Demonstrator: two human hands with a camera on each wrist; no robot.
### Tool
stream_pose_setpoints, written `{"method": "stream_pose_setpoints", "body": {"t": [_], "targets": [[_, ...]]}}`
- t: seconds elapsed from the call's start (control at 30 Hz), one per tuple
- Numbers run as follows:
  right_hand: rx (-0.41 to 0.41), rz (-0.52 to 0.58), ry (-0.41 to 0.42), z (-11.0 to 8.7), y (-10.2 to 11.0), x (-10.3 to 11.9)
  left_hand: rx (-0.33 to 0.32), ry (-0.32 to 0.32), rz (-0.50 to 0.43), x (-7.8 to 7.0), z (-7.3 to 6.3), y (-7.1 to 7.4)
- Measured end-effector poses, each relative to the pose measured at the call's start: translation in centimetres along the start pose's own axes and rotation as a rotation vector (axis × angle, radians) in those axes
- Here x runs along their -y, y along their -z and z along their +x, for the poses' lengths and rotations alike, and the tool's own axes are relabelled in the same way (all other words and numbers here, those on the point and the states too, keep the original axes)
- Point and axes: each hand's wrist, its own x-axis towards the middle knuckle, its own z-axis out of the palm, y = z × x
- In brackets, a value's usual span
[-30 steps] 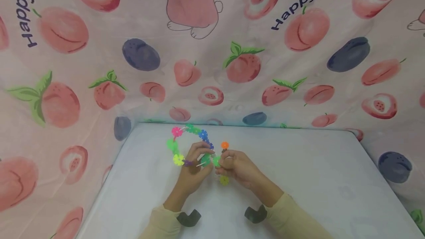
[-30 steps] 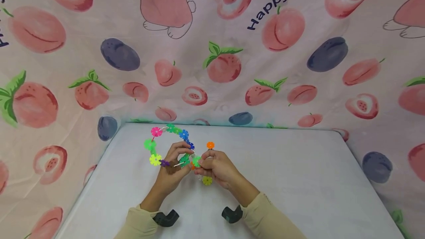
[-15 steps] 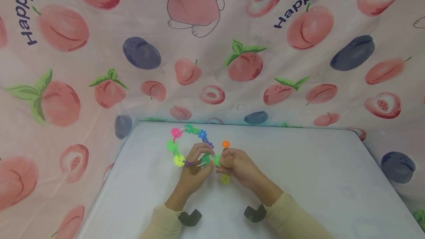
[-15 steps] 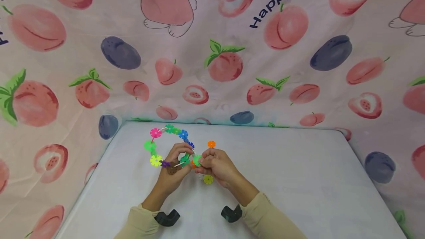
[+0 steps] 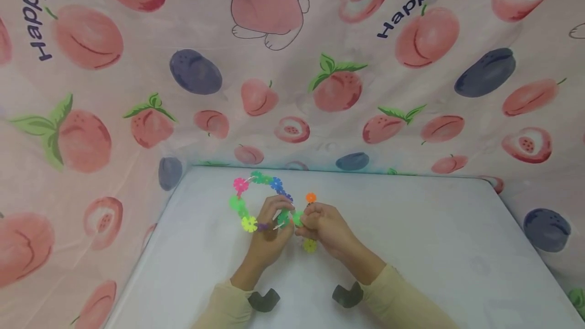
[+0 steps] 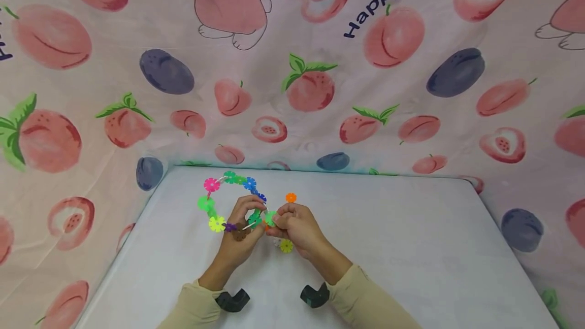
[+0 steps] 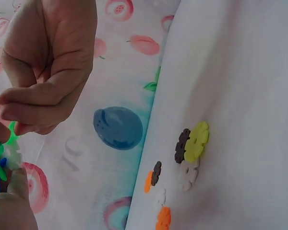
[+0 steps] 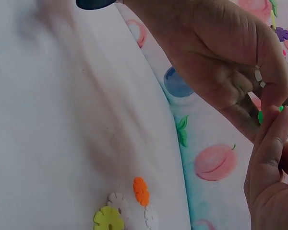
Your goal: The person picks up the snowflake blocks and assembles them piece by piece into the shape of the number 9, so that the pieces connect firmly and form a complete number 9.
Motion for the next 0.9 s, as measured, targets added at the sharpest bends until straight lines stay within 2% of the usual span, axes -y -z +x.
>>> {"method": "stream_pose_setpoints", "body": {"t": [0.13,0.27,0.57,0.63,0.77,0.9], "targets": [[-0.04,-0.009,-0.005,0.1,-0.1,0.0,-0.018,-0.014,0.021,-0.1,0.0,-0.1],[-0.045,-0.011,-0.004,0.3,0.0,0.0,-0.024,-0.026,0.018,-0.4,0.2,-0.2],[-0.047,-0.026,-0.02,0.3,0.0,-0.1,0.001,0.019,-0.001,0.1,-0.1,-0.6],[-0.046,-0.022,-0.016,0.3,0.1,-0.3,0.007,0.012,-0.003,0.1,-0.1,-0.6],[-0.027,-0.01,-0.006,0.6,0.5,-0.7,0.012,0.002,-0.005,0.0,0.0,-0.6],[0.036,0.002,-0.011,0.9,1.2,-1.0,0.023,0.006,-0.005,-0.5,0.1,-0.3]]}}
